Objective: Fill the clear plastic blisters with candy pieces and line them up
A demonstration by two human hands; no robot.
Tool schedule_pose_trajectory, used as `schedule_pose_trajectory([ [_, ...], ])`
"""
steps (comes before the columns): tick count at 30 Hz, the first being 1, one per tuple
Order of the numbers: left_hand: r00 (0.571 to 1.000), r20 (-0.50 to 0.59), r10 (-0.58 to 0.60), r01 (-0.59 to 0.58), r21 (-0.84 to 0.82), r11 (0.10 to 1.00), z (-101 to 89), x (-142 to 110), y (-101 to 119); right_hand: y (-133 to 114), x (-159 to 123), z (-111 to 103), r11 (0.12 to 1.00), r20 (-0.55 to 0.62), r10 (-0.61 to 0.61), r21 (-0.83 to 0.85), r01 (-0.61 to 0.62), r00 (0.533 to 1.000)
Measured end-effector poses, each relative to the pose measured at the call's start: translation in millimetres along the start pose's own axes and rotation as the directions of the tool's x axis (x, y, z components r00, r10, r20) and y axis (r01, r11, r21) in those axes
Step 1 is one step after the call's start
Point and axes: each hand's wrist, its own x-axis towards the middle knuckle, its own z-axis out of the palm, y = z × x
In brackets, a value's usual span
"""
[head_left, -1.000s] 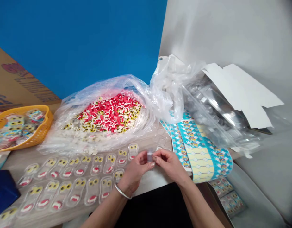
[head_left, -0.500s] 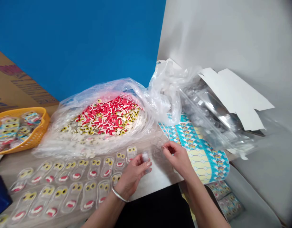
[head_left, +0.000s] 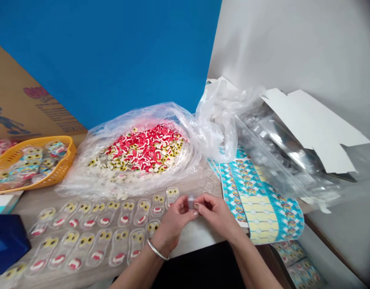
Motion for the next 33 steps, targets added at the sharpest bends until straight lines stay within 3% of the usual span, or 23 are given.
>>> schedule_pose_trajectory([
  [3, 0.999, 0.028, -0.035, 0.036, -0.059, 0.998, 1.8, -1.7, 1.0, 2.7, -1.4, 1.2, 0.991, 0.000, 0.049, 0.121, -0.049, 0.999],
  [6, 0.997, 0.058, -0.053, 0.060, -0.125, 0.990, 0.8, -3.2, 3.1, 4.9, -3.0, -4.9, 0.990, -0.038, 0.063, 0.127, -0.058, 0.997],
  [8, 0.997, 0.035, -0.074, 0.078, -0.127, 0.989, -1.5, -3.5, 3.8, 5.9, -2.1, -13.9, 0.999, -0.112, 0.035, 0.034, -0.031, 0.993],
  [10, 0.993, -0.003, -0.114, 0.113, -0.108, 0.988, -3.7, -3.7, 4.0, 6.8, 2.8, -27.5, 0.985, -0.226, -0.071, -0.170, 0.032, 0.971],
  [12, 0.990, -0.018, -0.139, 0.137, -0.098, 0.986, -4.7, -4.5, 4.3, 8.2, 11.6, -43.5, 0.888, -0.312, -0.229, -0.455, 0.066, 0.922],
  [14, 0.989, -0.008, -0.145, 0.143, -0.097, 0.985, -4.1, -5.7, 5.1, 9.8, 21.2, -56.8, 0.712, -0.322, -0.337, -0.702, 0.015, 0.885],
  [16, 0.990, 0.000, -0.139, 0.138, -0.094, 0.986, -2.5, -6.6, 5.8, 11.0, 27.1, -62.0, 0.573, -0.310, -0.362, -0.818, -0.053, 0.879],
  [17, 0.991, -0.003, -0.133, 0.132, -0.089, 0.987, -1.8, -6.6, 5.8, 11.0, 27.6, -60.5, 0.559, -0.310, -0.362, -0.827, -0.062, 0.879],
  [18, 0.992, -0.007, -0.124, 0.123, -0.079, 0.989, -1.2, -6.2, 5.4, 10.6, 26.2, -56.2, 0.592, -0.303, -0.354, -0.805, -0.038, 0.885],
  [21, 0.998, -0.006, -0.061, 0.061, -0.020, 0.998, -1.2, -2.9, 1.8, 7.0, 13.9, -32.4, 0.830, -0.173, -0.260, -0.543, 0.128, 0.950],
  [24, 1.000, -0.011, 0.001, -0.001, 0.024, 1.000, -3.1, 0.8, -3.2, 3.9, 1.4, -8.3, 0.971, -0.013, -0.128, -0.207, 0.123, 0.992],
  [30, 0.999, 0.032, -0.021, 0.021, -0.002, 1.000, -5.3, 1.5, -6.8, 9.2, -3.1, 0.0, 0.995, -0.032, 0.022, 0.093, -0.019, 0.999],
  [33, 1.000, -0.020, -0.009, 0.010, 0.025, 1.000, -6.4, 1.2, -9.5, 11.6, -2.9, -1.6, 0.984, -0.029, 0.044, 0.175, -0.038, 0.999],
])
